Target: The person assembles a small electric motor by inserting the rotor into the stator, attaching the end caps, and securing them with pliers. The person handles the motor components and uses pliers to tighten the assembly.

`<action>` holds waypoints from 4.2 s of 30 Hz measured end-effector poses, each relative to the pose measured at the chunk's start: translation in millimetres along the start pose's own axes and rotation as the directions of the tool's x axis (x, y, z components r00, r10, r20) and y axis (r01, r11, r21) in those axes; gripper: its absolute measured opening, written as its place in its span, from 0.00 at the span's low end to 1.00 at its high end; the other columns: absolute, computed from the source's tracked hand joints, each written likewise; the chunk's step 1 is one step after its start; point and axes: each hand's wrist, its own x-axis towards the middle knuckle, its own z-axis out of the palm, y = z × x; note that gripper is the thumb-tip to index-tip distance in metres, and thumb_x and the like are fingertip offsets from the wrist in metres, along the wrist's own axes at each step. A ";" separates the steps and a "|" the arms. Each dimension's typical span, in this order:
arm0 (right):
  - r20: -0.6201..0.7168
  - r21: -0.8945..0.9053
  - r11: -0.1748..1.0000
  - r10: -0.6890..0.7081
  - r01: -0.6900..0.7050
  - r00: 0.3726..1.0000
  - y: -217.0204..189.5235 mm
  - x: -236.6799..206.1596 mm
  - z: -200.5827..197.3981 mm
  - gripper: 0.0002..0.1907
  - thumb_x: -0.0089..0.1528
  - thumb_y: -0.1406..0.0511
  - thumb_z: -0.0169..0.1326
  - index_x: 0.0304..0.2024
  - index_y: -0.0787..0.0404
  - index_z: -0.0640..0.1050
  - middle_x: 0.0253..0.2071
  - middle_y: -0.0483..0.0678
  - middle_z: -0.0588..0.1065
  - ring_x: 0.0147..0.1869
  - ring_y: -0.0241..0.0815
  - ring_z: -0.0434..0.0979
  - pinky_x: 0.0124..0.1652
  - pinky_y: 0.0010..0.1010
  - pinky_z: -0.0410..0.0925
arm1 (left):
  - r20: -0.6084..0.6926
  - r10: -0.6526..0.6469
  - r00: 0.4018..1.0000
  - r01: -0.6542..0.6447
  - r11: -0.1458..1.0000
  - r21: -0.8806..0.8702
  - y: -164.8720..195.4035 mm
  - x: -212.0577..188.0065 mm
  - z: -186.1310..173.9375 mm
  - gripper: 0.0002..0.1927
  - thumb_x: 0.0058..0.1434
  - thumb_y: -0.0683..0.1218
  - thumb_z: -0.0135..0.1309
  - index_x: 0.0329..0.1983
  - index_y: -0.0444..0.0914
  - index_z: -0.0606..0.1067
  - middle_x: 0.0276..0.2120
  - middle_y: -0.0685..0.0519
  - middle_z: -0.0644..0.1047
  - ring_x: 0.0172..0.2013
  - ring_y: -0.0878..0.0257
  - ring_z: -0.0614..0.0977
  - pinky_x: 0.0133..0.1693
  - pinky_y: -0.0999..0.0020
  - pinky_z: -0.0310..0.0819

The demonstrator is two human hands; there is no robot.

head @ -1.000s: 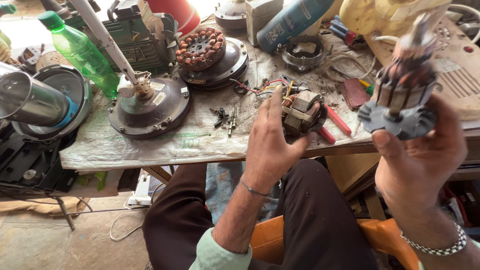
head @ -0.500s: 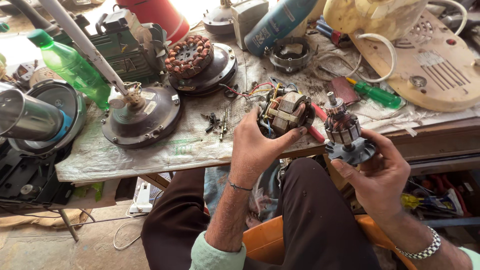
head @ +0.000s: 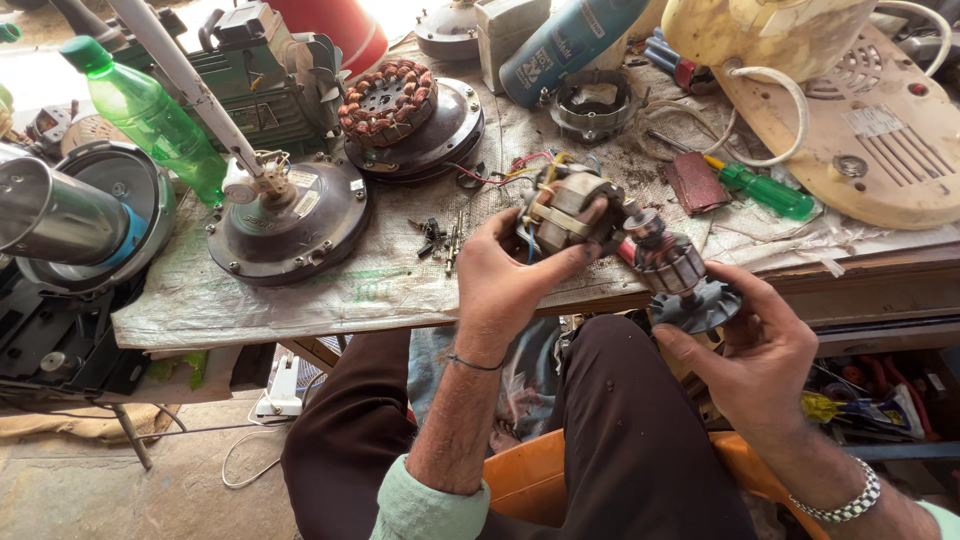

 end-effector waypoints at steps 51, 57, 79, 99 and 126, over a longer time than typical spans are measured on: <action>0.055 -0.018 0.967 -0.254 0.255 0.966 -14.3 33.2 34.9 0.35 0.52 0.76 0.70 0.61 0.71 0.73 0.63 0.57 0.74 0.65 0.40 0.76 0.65 0.32 0.73 | -0.138 0.509 0.850 -0.492 0.860 0.136 57.2 -32.1 -2.5 0.51 0.44 0.41 0.74 0.71 0.30 0.62 0.66 0.39 0.70 0.65 0.49 0.77 0.50 0.65 0.85; 0.052 -0.072 0.946 -0.312 0.315 0.949 -9.8 34.7 35.1 0.35 0.52 0.75 0.70 0.60 0.72 0.72 0.64 0.58 0.73 0.67 0.42 0.75 0.65 0.34 0.73 | -0.133 0.456 0.880 -0.442 0.889 0.119 59.9 -33.6 -3.2 0.51 0.43 0.41 0.73 0.70 0.29 0.62 0.65 0.37 0.69 0.65 0.46 0.77 0.49 0.65 0.84; 0.014 -0.129 0.950 -0.284 0.283 0.959 -18.4 33.9 33.7 0.38 0.54 0.75 0.69 0.66 0.72 0.70 0.59 0.56 0.76 0.62 0.41 0.78 0.61 0.31 0.75 | -0.094 0.528 0.844 -0.511 0.845 0.156 58.8 -37.1 2.4 0.51 0.44 0.42 0.73 0.70 0.28 0.61 0.64 0.36 0.72 0.63 0.46 0.80 0.58 0.60 0.81; 0.016 -0.169 0.883 -0.441 0.437 0.897 0.9 51.4 42.3 0.41 0.58 0.76 0.66 0.70 0.72 0.62 0.68 0.59 0.67 0.68 0.48 0.70 0.64 0.33 0.69 | -0.055 0.481 0.875 -0.438 0.737 -0.515 0.3 -10.2 24.3 0.48 0.56 0.41 0.71 0.72 0.38 0.52 0.76 0.43 0.54 0.71 0.53 0.69 0.66 0.59 0.80; 0.512 -0.664 0.568 -0.129 0.486 0.850 -93.2 129.6 17.5 0.43 0.54 0.44 0.61 0.61 0.66 0.75 0.49 0.63 0.81 0.48 0.50 0.85 0.49 0.39 0.79 | -0.083 -0.049 0.995 -0.052 0.444 -0.895 4.4 -9.0 50.8 0.34 0.60 0.41 0.65 0.60 0.33 0.55 0.54 0.41 0.72 0.51 0.53 0.81 0.46 0.56 0.85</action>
